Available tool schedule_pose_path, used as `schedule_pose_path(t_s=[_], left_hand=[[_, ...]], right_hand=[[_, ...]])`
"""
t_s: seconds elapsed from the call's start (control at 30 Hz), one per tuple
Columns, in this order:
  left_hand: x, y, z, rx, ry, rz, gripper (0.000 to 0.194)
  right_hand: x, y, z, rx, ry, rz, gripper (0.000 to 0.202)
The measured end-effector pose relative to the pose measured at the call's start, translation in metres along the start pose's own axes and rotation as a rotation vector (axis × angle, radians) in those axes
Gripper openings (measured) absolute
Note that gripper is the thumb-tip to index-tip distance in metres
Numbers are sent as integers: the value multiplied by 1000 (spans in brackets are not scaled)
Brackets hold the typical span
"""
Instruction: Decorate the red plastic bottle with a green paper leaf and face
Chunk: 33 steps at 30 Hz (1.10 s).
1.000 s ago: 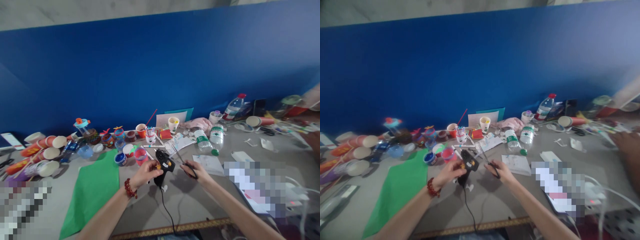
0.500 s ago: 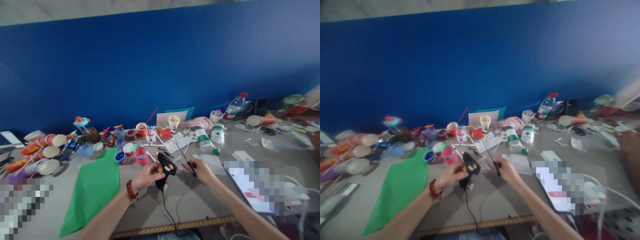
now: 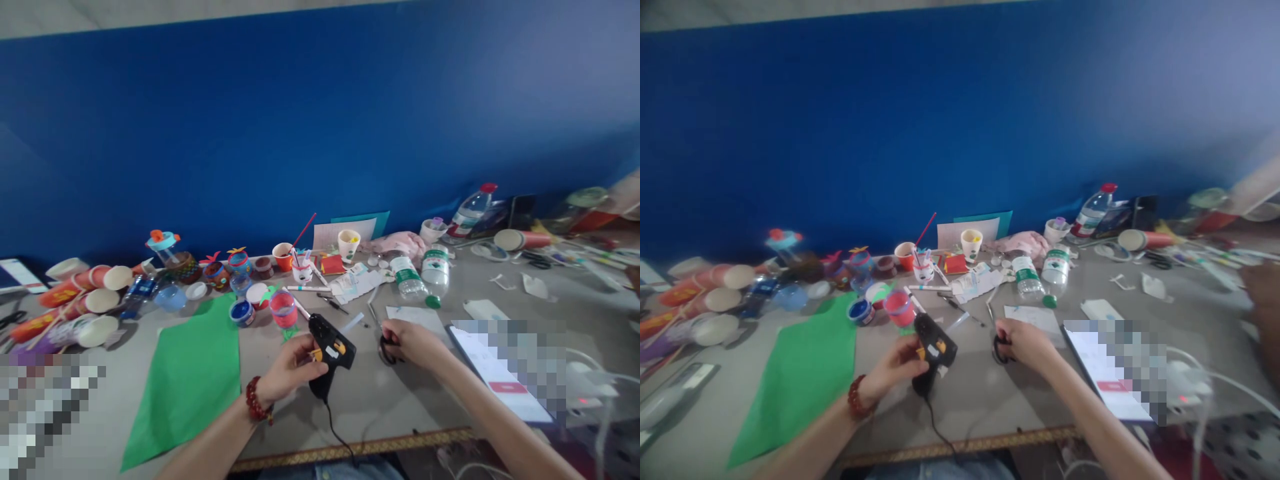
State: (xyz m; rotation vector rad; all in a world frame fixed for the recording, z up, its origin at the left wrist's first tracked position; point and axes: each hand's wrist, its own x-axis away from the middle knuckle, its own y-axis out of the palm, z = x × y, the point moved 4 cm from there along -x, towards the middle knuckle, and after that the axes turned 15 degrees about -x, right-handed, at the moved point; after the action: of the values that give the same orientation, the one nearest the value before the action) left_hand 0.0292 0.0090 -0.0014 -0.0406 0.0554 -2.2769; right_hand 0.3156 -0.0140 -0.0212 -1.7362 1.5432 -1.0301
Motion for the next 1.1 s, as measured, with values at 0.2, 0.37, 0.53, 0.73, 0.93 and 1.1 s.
schedule_pose_path(t_s=[0.2,0.37,0.53,0.73,0.93,1.1], left_hand=[[7,3,0,-32,14,-25,32],[10,7,1,21,2,-9,37],[11,3,4,55,5,34,39],[9,2,-5,117,22,38,36],[8,-2,-11,132,35,50,37],[6,-3,-10,141,37,53,36]], right_hand=[[-37,-32,-2,197,-143,118,18],[-82,-25,-7,398,-304,199,25],[-93,-36,-13,370,-397,285,10],[-111,-76,-46,-308,-370,816,11],[-159,-110,-78,-352,-344,935,16],[-205,-133,-56,-265,-140,834,21]])
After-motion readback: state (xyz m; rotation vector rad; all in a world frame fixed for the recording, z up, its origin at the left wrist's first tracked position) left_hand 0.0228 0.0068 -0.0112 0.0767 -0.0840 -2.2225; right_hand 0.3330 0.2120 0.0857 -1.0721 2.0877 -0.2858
